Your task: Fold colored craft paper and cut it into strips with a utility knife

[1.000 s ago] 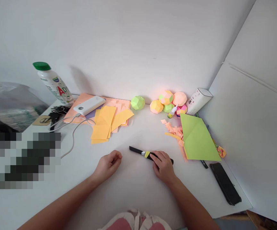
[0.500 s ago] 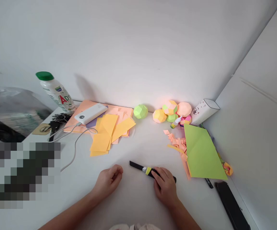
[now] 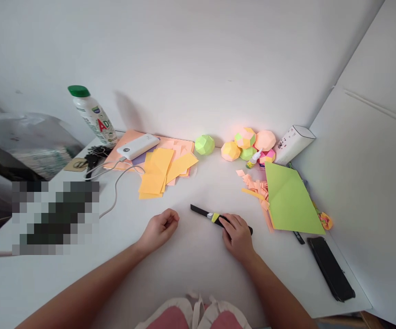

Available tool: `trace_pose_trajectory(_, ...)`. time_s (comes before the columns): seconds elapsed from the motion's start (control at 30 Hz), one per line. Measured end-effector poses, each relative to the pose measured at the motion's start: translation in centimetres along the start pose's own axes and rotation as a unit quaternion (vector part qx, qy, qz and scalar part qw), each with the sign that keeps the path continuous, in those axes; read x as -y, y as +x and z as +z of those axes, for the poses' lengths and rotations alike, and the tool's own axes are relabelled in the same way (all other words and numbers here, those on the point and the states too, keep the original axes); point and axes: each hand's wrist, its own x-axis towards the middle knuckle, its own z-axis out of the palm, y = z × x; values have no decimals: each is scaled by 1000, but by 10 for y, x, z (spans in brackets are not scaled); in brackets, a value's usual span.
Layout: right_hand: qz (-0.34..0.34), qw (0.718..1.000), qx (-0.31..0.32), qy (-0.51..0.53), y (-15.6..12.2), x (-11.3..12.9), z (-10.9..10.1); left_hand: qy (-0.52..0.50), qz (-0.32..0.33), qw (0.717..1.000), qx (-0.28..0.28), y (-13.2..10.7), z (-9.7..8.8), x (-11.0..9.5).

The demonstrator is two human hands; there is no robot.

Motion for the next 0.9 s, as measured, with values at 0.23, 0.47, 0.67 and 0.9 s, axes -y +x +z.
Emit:
trace_pose_trajectory(0.23, 19, 1000, 9, 3, -4, 1, 1, 15, 0, 1000, 1, -4, -1, 2)
trace_pose_trajectory(0.47, 15, 1000, -6, -5, -5, 0, -1, 43, 39, 998, 15, -4, 1, 2)
trace_pose_trajectory(0.67, 11, 1000, -2, -8, -7, -1, -1, 31, 28, 999, 14, -1, -1, 4)
trace_pose_trajectory(0.9, 20, 999, 16, 24, -8, 1, -2, -4, -15, 1000, -1, -1, -3, -1)
